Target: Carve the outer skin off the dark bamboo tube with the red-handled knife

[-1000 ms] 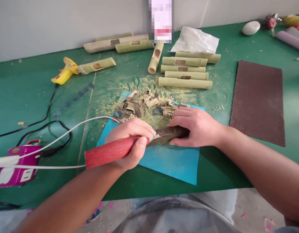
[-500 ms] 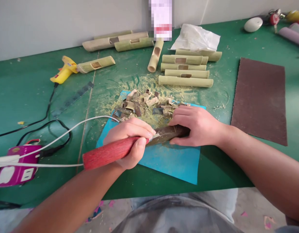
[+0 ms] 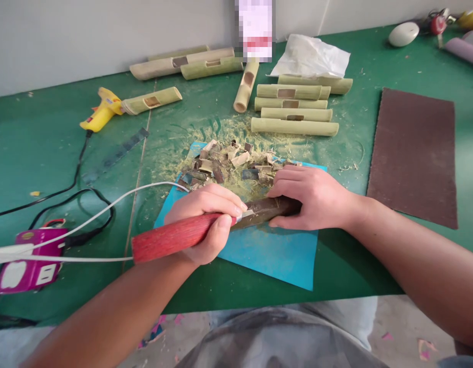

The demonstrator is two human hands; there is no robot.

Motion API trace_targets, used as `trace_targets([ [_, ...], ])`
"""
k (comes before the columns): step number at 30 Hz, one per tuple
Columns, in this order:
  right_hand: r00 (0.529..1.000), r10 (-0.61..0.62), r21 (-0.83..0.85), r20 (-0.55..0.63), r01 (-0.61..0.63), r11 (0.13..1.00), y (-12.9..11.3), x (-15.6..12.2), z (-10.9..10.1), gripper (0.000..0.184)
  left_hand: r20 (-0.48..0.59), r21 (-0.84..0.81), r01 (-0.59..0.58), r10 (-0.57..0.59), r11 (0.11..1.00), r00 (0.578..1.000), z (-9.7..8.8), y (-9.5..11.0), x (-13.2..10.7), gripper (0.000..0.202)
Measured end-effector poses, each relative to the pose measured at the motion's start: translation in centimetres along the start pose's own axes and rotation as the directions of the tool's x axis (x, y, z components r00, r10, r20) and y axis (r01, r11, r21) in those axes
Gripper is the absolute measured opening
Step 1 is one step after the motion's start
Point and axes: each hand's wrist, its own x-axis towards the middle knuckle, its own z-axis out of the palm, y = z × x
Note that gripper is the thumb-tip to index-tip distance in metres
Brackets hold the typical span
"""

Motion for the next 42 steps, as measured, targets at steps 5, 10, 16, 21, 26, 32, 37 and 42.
trace_targets([
  [5, 1.000, 0.003, 0.007, 0.006, -0.003, 1.000, 0.02, -0.01, 0.00, 0.027, -0.002, -0.010, -0.010, 0.010, 1.000, 1.000, 0.06, -0.01, 0.01, 0.020],
  [10, 1.000, -0.007, -0.003, -0.008, 0.007, 1.000, -0.01, -0.01, -0.02, 0.027, -0.018, 0.035, -0.016, 0.017, 0.999, 1.000, 0.04, -0.10, -0.06, 0.024],
  [16, 1.000, -0.011, -0.004, -0.008, 0.011, 1.000, -0.02, -0.02, 0.03, 0.028, -0.034, 0.080, 0.000, 0.003, 0.997, 0.999, 0.00, -0.27, -0.25, 0.031],
  [21, 1.000, 0.003, -0.003, 0.003, -0.003, 1.000, -0.01, -0.10, 0.02, 0.027, -0.020, 0.082, 0.019, -0.018, 0.996, 1.000, -0.08, -0.25, -0.25, 0.031],
  [26, 1.000, -0.014, 0.000, -0.008, 0.014, 1.000, -0.02, -0.05, 0.01, 0.027, -0.014, 0.052, 0.019, -0.018, 0.998, 1.000, -0.02, -0.50, -0.11, 0.029],
  [32, 1.000, -0.017, 0.005, -0.009, 0.017, 1.000, -0.01, -0.02, 0.01, 0.028, -0.042, -0.154, 0.048, -0.055, 0.987, 0.998, 0.26, -0.73, 0.01, 0.024],
  [37, 1.000, -0.015, 0.009, -0.013, 0.015, 1.000, -0.06, -0.02, 0.02, 0.028, -0.033, -0.132, 0.053, -0.058, 0.990, 0.998, 0.24, -0.66, -0.13, 0.024],
  [42, 1.000, 0.002, 0.004, -0.001, -0.002, 1.000, -0.01, 0.00, 0.05, 0.028, -0.037, -0.159, 0.052, -0.058, 0.986, 0.998, 0.34, -0.76, -0.17, 0.022],
])
